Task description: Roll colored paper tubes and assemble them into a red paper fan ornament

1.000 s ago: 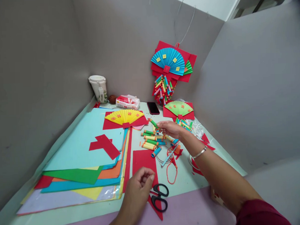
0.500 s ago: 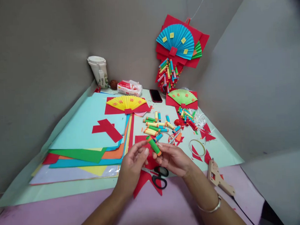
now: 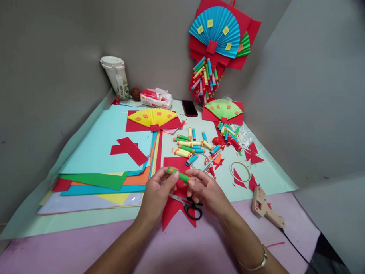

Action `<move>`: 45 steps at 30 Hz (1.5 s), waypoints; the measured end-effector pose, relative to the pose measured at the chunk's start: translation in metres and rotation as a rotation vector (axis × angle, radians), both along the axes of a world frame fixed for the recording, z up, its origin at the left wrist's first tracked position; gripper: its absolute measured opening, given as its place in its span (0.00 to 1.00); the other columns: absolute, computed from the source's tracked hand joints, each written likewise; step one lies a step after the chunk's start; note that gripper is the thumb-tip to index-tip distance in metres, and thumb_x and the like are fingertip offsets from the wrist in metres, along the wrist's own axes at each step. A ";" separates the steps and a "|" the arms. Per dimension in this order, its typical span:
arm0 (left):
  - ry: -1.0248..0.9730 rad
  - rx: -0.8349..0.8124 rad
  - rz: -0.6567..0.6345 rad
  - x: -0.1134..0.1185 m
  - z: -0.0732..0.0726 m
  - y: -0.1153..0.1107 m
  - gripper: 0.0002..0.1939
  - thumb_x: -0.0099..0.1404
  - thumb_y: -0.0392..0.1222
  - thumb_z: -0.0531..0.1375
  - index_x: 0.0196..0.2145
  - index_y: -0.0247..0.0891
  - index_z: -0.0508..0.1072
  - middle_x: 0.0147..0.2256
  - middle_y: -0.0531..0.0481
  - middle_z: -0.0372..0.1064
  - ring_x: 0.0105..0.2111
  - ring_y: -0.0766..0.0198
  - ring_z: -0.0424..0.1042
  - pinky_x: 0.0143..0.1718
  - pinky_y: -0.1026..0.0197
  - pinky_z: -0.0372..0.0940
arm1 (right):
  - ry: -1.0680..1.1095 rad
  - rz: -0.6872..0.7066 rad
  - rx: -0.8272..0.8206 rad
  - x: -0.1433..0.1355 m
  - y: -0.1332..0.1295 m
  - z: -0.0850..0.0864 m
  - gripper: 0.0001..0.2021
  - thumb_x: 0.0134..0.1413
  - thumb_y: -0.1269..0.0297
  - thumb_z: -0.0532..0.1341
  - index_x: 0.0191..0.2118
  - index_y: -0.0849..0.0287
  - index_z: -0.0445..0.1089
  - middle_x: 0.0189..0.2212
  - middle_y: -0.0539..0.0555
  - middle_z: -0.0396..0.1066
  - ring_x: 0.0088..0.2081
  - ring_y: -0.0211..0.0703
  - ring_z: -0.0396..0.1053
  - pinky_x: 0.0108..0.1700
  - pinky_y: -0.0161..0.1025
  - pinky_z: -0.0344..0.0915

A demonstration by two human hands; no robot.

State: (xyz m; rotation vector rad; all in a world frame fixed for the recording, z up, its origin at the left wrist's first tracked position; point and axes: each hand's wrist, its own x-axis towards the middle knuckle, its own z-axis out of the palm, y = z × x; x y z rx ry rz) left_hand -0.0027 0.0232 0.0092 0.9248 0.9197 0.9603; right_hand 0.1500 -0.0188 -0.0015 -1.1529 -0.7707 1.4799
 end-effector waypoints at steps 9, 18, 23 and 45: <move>0.150 0.045 -0.102 0.000 0.003 0.000 0.18 0.56 0.50 0.67 0.41 0.38 0.72 0.33 0.49 0.73 0.32 0.59 0.73 0.34 0.60 0.67 | -0.210 -0.074 -0.010 0.003 0.000 0.008 0.18 0.47 0.50 0.67 0.39 0.57 0.71 0.20 0.46 0.68 0.18 0.32 0.59 0.22 0.32 0.55; 0.199 0.066 -0.133 0.002 0.006 -0.001 0.18 0.52 0.50 0.69 0.37 0.38 0.74 0.30 0.48 0.75 0.32 0.57 0.75 0.33 0.59 0.69 | -0.249 -0.067 -0.018 0.006 -0.006 0.015 0.17 0.47 0.50 0.67 0.38 0.57 0.71 0.19 0.46 0.67 0.19 0.33 0.59 0.23 0.33 0.57; 0.213 0.071 -0.164 0.000 0.004 0.000 0.19 0.51 0.50 0.70 0.37 0.37 0.75 0.29 0.49 0.76 0.30 0.58 0.75 0.32 0.59 0.70 | -0.246 -0.087 -0.004 0.006 -0.012 0.017 0.16 0.47 0.51 0.67 0.38 0.56 0.71 0.21 0.46 0.67 0.22 0.36 0.63 0.24 0.33 0.59; 0.268 -0.080 -0.293 0.024 0.012 0.000 0.19 0.53 0.51 0.70 0.40 0.40 0.74 0.28 0.52 0.75 0.29 0.62 0.74 0.32 0.62 0.68 | -1.235 -0.616 0.129 0.110 -0.108 -0.011 0.12 0.60 0.61 0.58 0.48 0.55 0.69 0.38 0.57 0.71 0.37 0.48 0.68 0.43 0.47 0.66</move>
